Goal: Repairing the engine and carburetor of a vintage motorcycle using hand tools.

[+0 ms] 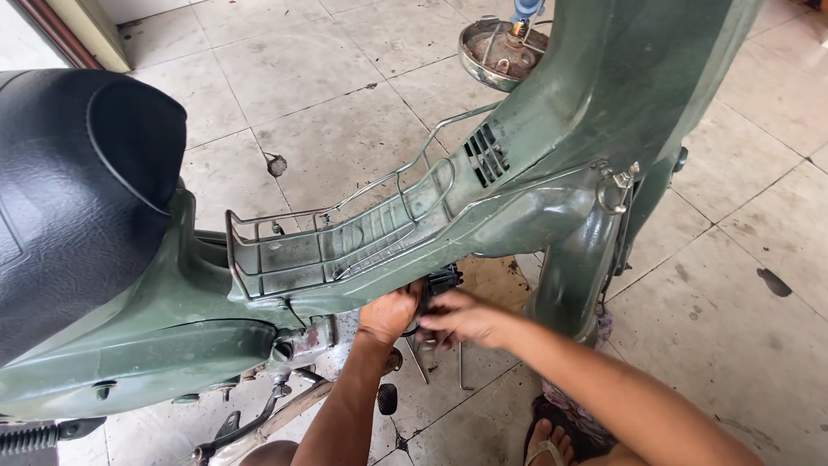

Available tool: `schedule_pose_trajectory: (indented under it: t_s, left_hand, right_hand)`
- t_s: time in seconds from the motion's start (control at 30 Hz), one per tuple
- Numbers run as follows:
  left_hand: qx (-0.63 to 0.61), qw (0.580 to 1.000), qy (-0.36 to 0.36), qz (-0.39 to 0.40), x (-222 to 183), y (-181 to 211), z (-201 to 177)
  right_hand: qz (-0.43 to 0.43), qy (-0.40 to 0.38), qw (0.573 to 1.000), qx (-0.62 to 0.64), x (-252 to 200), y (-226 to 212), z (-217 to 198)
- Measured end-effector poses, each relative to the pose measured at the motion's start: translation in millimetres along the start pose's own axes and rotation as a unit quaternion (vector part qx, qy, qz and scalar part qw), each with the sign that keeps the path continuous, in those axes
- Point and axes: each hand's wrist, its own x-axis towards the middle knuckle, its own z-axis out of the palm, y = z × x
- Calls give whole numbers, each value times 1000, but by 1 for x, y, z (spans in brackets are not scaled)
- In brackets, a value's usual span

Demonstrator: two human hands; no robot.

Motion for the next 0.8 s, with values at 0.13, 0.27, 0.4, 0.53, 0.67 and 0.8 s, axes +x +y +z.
schedule_pose_trajectory:
  t_s: [0.13, 0.27, 0.4, 0.53, 0.67, 0.8]
  left_hand:
    - [-15, 1000, -2, -2, 1, 7, 8]
    - [-37, 999, -13, -10, -8, 14, 29]
    - [-51, 997, -32, -46, -6, 14, 23]
    - [-71, 994, -66, -51, -14, 18, 24]
    - [-94, 990, -86, -64, -18, 17, 21]
    - [-109, 989, -89, -54, -17, 12, 15]
  right_hand:
    - [0, -42, 995, -94, 0, -7, 0]
    - [-10, 8, 977, -213, -21, -39, -42]
    - [-73, 70, 981, -164, -13, -34, -70]
    - [9, 45, 998, -50, -9, -18, -7]
    - [15, -4, 1000, 6, 15, 16, 34]
    - [69, -26, 988, -132, -16, -27, -6]
